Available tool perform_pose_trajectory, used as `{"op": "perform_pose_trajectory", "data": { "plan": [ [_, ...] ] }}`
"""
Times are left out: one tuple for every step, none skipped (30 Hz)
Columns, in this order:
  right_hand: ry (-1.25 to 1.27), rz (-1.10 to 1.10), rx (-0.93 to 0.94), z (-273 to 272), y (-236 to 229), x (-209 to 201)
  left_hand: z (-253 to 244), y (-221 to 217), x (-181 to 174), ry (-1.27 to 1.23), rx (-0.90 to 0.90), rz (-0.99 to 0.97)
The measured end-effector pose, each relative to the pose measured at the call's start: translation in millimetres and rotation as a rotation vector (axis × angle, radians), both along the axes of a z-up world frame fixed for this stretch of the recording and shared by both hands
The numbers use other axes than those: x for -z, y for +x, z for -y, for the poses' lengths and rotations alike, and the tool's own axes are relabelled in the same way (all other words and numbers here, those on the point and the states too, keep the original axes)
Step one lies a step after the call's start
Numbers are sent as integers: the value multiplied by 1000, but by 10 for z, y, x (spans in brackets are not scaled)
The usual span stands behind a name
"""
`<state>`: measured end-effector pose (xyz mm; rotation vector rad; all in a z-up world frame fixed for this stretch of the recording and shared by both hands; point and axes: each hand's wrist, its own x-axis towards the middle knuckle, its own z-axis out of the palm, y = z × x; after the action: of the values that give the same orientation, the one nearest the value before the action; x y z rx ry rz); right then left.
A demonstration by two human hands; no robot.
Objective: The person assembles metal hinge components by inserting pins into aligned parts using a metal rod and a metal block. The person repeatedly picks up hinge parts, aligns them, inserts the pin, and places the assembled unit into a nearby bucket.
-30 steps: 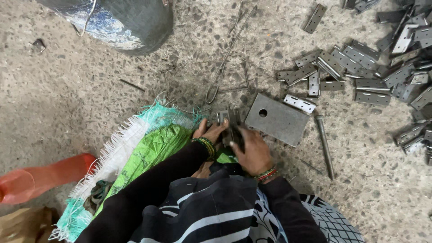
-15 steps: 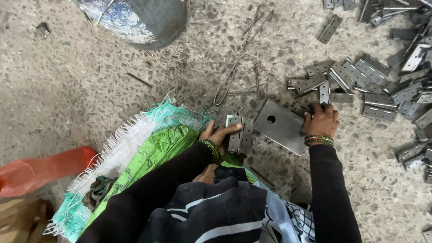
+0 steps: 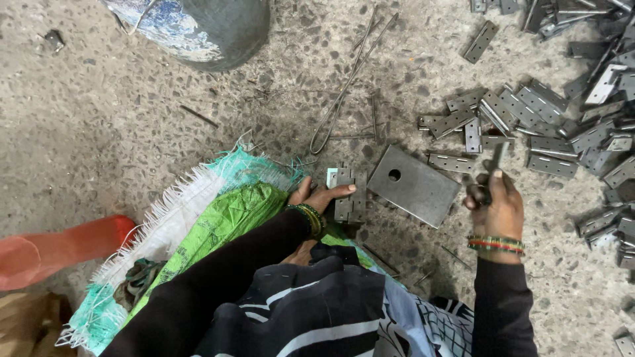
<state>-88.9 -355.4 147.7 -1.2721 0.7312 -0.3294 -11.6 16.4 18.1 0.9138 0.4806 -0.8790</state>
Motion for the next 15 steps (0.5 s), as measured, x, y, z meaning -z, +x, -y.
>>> {"op": "perform_pose_trajectory", "data": {
  "plan": [
    [26, 92, 12, -129, -97, -101, -39, -43, 82, -138, -77, 24],
    [-118, 176, 18, -265, -145, -148, -60, -76, 143, -176, -111, 33],
    [-265, 264, 30, -372, -181, -165, -80, -82, 172, -181, -120, 49],
    [-413, 351, 40, -436, -203, -147, -66, -76, 177, -129, -95, 74],
    [-561, 329, 51, -483, -193, -68, -34, -48, 161, 29, -21, 59],
    [-664, 176, 35, -525, -179, 58, -1, -2, 134, 187, 52, 47],
    [-734, -8, -27, -545, -178, 211, 29, -11, 108, 345, 117, 29],
    [-718, -222, -109, -519, -206, 353, 63, -11, 87, 297, 160, 30],
    [-598, -368, -153, -472, -220, 482, 94, 56, 73, 252, 195, 37],
    [-449, -395, -134, -425, -271, 590, 115, 118, 74, 207, 230, 44],
    [-39, -483, -121, -412, -329, 700, 105, 132, 96, 250, 261, 6],
    [-335, -354, -56, -410, -332, 811, 82, 136, 137, 292, 292, -33],
    [-626, -224, 8, -435, -417, 877, 48, 55, 186, 333, 330, -83],
    [-912, -81, 63, -463, -496, 903, -2, -55, 225, 175, 188, -113],
    [-800, -90, 31, -476, -427, 911, -30, -28, 247, 17, 47, -117]
  ]
}}
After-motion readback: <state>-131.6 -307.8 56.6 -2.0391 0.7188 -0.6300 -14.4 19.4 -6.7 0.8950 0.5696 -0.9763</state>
